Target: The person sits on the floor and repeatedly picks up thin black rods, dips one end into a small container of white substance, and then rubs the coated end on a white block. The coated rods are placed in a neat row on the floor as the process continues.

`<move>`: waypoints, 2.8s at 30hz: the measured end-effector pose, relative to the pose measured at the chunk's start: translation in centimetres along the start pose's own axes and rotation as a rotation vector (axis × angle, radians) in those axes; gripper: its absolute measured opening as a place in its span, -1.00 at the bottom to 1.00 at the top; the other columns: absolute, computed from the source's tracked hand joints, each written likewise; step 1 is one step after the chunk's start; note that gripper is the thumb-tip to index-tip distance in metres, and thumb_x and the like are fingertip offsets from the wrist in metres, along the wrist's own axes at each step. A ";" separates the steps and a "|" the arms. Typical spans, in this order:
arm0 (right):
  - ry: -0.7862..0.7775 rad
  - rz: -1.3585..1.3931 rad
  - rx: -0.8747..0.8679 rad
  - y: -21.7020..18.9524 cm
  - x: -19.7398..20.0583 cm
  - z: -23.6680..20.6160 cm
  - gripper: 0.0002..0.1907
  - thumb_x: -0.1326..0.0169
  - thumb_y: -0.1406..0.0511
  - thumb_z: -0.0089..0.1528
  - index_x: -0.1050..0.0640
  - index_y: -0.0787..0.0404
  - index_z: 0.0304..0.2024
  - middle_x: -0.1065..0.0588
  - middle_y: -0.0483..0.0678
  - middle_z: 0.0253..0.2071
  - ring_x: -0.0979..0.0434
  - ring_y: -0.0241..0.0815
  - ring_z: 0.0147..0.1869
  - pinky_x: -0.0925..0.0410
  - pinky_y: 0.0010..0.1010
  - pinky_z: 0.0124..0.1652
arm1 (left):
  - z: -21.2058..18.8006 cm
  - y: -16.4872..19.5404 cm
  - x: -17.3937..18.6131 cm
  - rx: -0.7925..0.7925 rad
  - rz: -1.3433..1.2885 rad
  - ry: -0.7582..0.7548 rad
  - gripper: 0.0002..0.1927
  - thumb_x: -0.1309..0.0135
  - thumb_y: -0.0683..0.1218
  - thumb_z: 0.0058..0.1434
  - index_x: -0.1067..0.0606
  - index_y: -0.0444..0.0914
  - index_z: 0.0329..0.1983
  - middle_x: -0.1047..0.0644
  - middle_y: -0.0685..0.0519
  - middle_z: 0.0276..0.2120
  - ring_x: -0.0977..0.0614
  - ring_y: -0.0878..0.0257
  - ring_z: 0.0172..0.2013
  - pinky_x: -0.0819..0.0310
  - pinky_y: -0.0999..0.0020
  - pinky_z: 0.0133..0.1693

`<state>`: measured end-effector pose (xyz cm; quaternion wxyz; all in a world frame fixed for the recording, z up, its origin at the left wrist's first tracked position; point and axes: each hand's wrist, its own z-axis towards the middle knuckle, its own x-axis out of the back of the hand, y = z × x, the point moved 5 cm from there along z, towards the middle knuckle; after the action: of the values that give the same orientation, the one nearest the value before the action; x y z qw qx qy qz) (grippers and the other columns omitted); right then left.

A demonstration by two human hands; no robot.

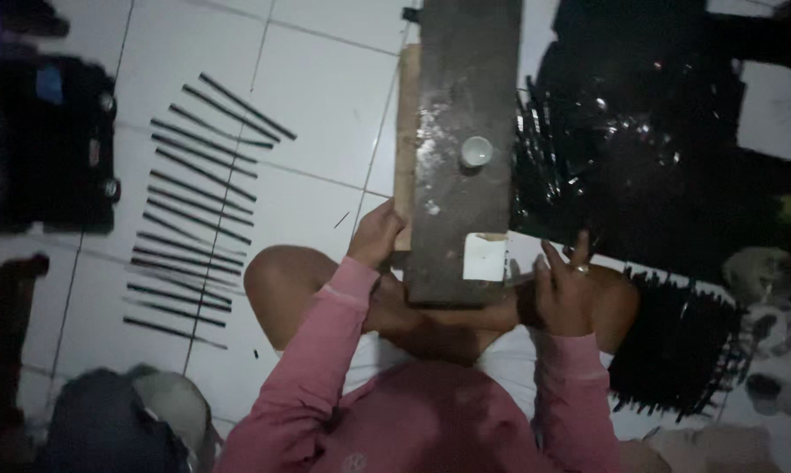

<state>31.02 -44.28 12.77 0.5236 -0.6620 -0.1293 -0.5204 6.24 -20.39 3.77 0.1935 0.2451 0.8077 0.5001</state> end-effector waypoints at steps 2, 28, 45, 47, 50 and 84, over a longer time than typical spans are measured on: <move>0.010 0.044 -0.004 0.5 0.2 -0.2 -0.62 0.02 0.30 0.39 -0.54 0.25 0.23 -0.07 0.53 0.50 -0.40 0.39 0.32 -0.34 -0.06 0.22 | -0.1 0.5 -0.2 -0.042 0.111 0.046 -0.63 0.02 -0.09 0.38 -0.54 -0.52 0.01 -0.54 -0.05 -0.30 -0.52 0.24 -0.26 -0.44 0.31 -0.19; 0.176 0.118 -0.564 18.9 -6.4 9.2 -0.08 -0.20 0.45 0.21 -0.04 0.17 0.53 -0.50 0.16 -0.04 -0.56 0.05 0.00 -0.43 -0.19 0.05 | -1.2 1.8 3.4 0.029 -0.294 0.531 -0.71 -0.10 0.02 0.32 -0.57 -0.34 -0.19 -0.58 -0.01 -0.36 -0.61 0.21 -0.41 -0.47 0.42 -0.38; -0.301 0.381 0.583 -10.6 13.3 -0.9 -0.01 -0.32 0.35 0.11 -0.08 0.26 0.49 -0.55 0.06 -0.17 -0.60 -0.22 -0.17 -0.49 -0.41 -0.24 | -17.1 15.3 -13.1 -0.804 0.675 -0.364 -0.65 -0.19 0.08 0.28 -0.64 -0.18 0.04 -0.66 -0.03 -0.08 -0.69 0.08 -0.09 -0.53 0.17 -0.02; -0.320 0.481 0.287 -10.2 12.3 0.3 -0.04 -0.26 0.40 0.17 -0.07 0.29 0.52 -0.58 0.03 -0.15 -0.63 -0.22 -0.13 -0.51 -0.40 -0.18 | -16.4 13.0 -12.3 -0.604 0.572 -0.382 -0.74 -0.15 0.03 0.39 -0.64 -0.17 0.02 -0.67 -0.02 -0.13 -0.71 0.15 -0.16 -0.58 0.30 -0.06; -0.332 0.633 -0.208 -8.7 10.2 1.3 -0.11 -0.18 0.46 0.20 -0.14 0.25 0.55 -0.58 -0.02 -0.17 -0.59 -0.22 -0.20 -0.41 -0.40 -0.30 | -16.3 10.5 -9.5 -0.563 0.499 -0.210 -0.74 -0.15 0.00 0.39 -0.62 -0.28 -0.02 -0.67 -0.06 -0.19 -0.70 0.18 -0.20 -0.56 0.35 -0.08; 0.021 -0.468 0.744 -12.6 0.9 14.5 -0.72 -0.36 0.05 0.30 -0.70 -0.10 0.02 0.05 0.15 0.67 0.13 0.23 0.66 0.05 0.26 0.34 | -17.4 -4.5 -5.5 0.419 -0.674 -0.064 -0.69 -0.17 -0.01 0.32 -0.46 -0.31 -0.04 -0.52 0.04 -0.30 -0.61 0.19 -0.29 -0.51 0.33 -0.28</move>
<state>30.43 -27.32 21.90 0.5959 -0.3759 -0.4491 -0.5494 0.09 -37.75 7.45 0.3177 0.0160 0.9210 0.2250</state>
